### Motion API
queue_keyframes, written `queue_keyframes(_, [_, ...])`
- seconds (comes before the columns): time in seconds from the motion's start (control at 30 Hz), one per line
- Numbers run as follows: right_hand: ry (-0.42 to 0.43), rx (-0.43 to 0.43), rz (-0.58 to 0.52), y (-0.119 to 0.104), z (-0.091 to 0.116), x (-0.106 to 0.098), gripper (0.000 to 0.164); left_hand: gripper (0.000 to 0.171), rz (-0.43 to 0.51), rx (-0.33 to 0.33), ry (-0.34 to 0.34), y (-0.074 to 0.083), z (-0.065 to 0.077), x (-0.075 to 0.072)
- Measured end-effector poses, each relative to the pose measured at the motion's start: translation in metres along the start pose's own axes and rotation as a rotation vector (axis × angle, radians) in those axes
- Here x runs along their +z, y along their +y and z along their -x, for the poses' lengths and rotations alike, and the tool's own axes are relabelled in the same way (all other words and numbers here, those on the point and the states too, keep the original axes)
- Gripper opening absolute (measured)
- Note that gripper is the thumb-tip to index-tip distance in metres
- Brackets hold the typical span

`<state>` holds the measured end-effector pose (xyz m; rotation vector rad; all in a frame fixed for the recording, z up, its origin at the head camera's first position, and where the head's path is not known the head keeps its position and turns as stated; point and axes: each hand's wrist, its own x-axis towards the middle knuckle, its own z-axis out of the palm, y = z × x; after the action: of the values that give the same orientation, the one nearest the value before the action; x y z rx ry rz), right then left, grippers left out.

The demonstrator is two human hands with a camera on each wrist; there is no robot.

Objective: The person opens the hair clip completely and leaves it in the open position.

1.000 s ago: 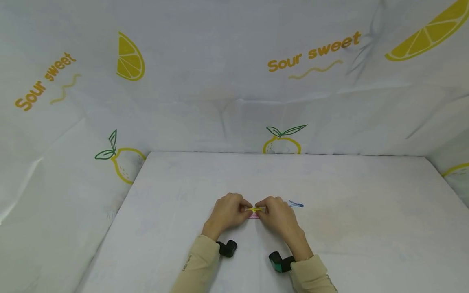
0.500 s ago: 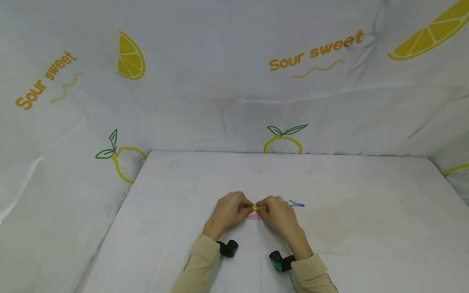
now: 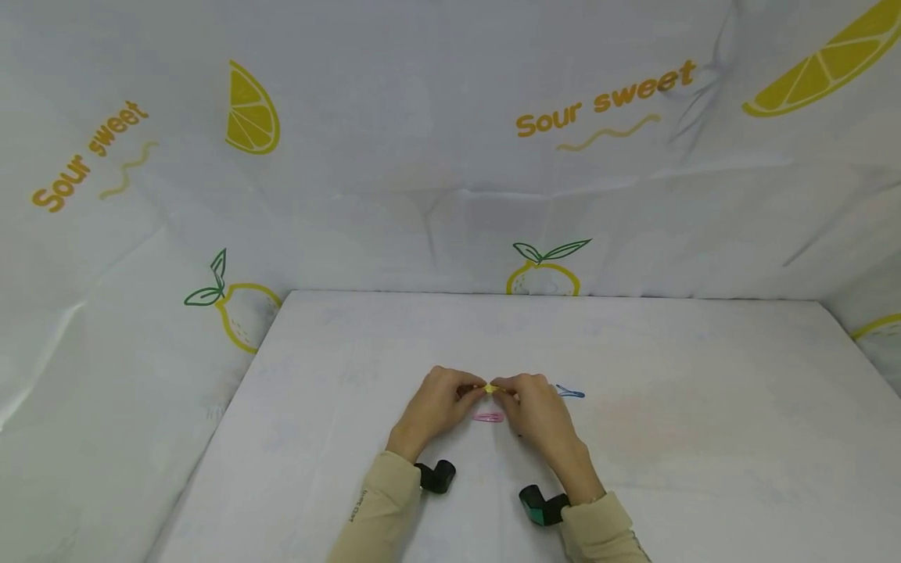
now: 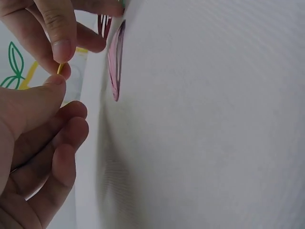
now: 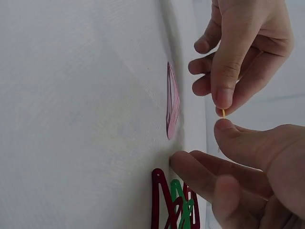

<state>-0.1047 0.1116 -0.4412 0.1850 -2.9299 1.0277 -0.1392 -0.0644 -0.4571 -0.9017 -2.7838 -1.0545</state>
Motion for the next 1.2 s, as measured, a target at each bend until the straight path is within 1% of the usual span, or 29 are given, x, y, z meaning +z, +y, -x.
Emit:
queue_keyframes(0.23, [0.009,-0.038,-0.096,0.001,-0.001,-0.003,0.018,0.013,0.048,0.027,0.039,0.001,-0.002,-0.001])
queue_keyframes(0.53, [0.049,-0.08,-0.216,0.006,0.0,-0.006,0.02,0.016,0.102,0.014,0.049,0.006,-0.002,-0.004])
queue_keyframes(0.73, [0.058,-0.087,-0.261,0.01,0.001,-0.007,0.023,0.015,0.113,0.032,0.065,0.007,-0.003,-0.003])
queue_keyframes(0.87, [0.057,-0.092,-0.282,0.011,0.002,-0.007,0.021,0.014,0.111,0.043,0.074,0.008,-0.003,-0.003])
queue_keyframes(1.2, [0.104,-0.106,-0.302,0.012,0.002,-0.005,0.017,0.012,0.106,0.082,0.089,0.01,-0.003,-0.005])
